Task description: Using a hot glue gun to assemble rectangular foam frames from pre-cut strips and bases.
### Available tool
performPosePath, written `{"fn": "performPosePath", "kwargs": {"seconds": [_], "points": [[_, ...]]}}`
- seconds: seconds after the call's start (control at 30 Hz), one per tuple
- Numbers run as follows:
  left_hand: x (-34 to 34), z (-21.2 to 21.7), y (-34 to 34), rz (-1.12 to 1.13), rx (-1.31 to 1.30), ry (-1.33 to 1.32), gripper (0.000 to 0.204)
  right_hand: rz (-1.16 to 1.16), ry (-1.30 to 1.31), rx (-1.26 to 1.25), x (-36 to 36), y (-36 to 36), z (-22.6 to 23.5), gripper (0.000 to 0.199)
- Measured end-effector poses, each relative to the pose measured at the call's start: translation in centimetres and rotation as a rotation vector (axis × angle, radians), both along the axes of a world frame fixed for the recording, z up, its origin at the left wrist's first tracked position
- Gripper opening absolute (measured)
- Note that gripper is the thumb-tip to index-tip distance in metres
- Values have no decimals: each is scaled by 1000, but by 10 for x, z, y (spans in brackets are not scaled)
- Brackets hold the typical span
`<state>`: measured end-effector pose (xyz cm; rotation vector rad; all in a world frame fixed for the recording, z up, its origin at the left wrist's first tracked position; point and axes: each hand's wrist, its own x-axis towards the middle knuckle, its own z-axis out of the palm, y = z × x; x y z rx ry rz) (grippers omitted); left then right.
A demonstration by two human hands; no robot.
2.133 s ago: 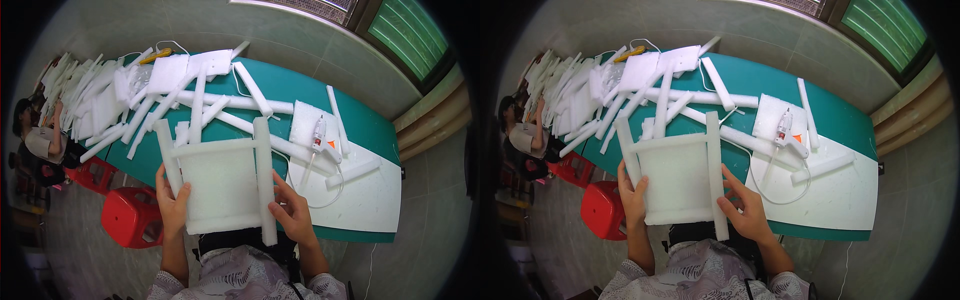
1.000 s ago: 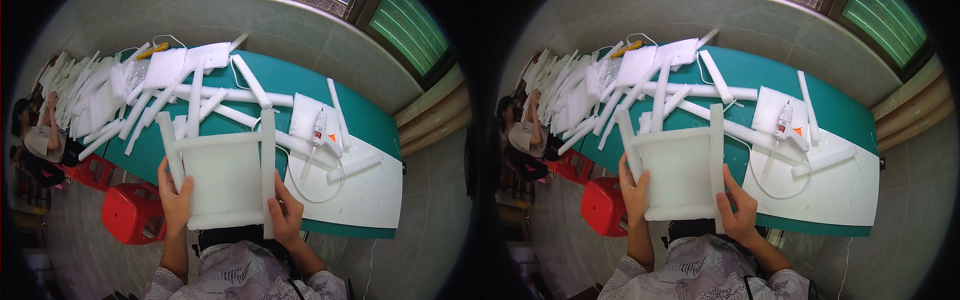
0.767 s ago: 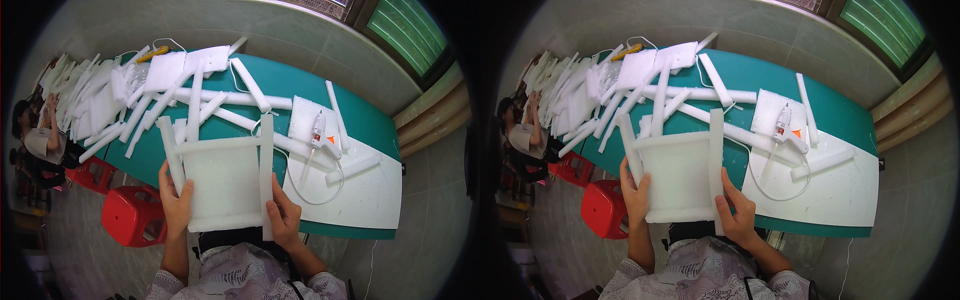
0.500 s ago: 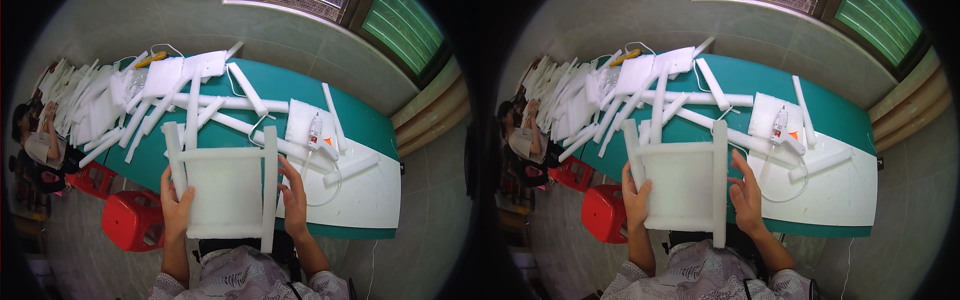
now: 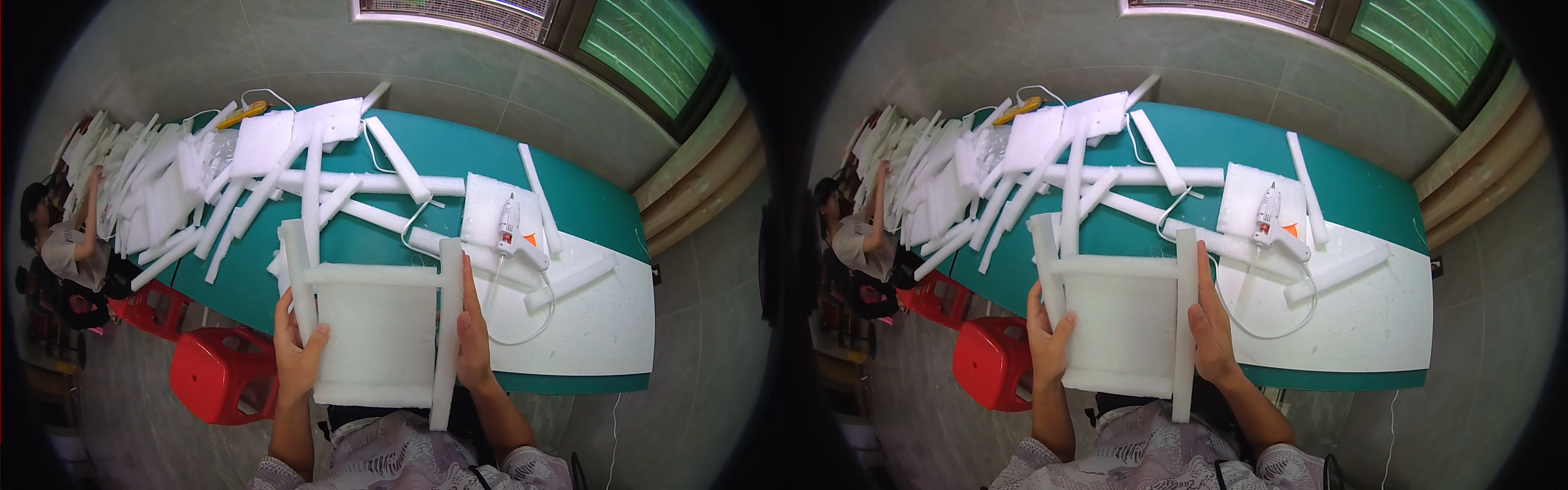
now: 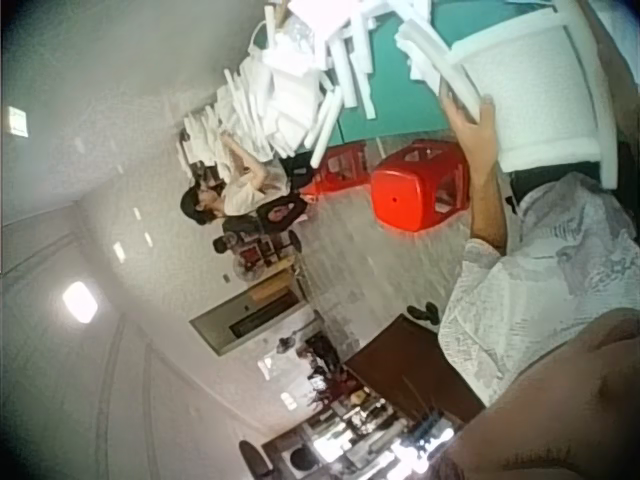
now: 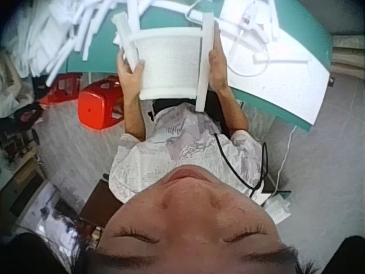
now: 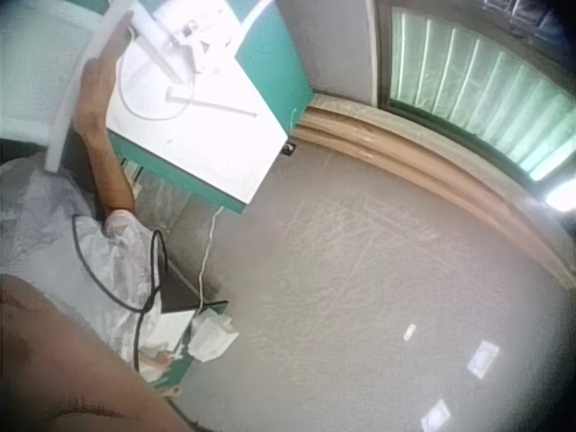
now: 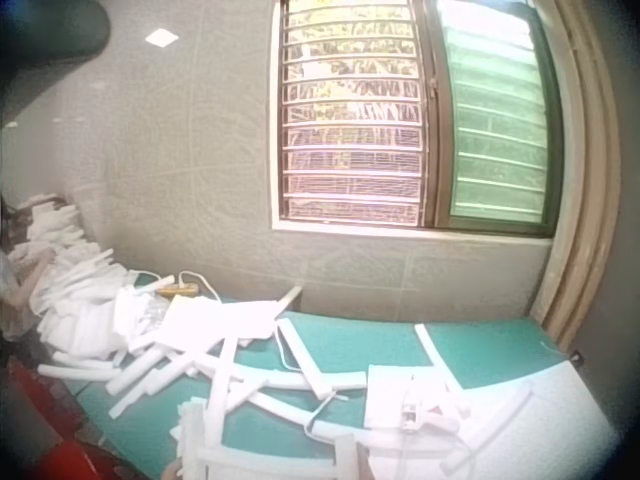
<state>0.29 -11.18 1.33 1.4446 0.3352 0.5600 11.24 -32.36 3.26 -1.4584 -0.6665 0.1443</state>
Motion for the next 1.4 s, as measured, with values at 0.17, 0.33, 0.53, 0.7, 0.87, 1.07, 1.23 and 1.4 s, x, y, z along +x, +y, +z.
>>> {"fn": "performPosePath", "kwargs": {"seconds": [0.17,0.33,0.53,0.7,0.87,1.07,1.23,1.4], "points": [[2,-5,6,43,-25,-27,69,-122,137,71,3,-13,-6,80],[1,-5,16,83,-45,-28,68,-226,177,121,11,-47,-8,68],[-21,-5,54,272,-36,-43,66,-828,-33,31,31,-163,-14,28],[-28,-2,66,413,8,-79,65,-987,-14,183,13,-214,-11,21],[-6,-11,46,261,-71,-49,65,-731,101,192,1,-172,-43,21],[44,-35,21,-108,7,63,66,-684,72,-141,-1,-163,-30,28],[31,-13,41,-163,99,159,68,-699,67,-160,-1,-167,-18,28],[41,16,60,-383,91,164,70,-495,-1,-195,15,-148,4,29]]}}
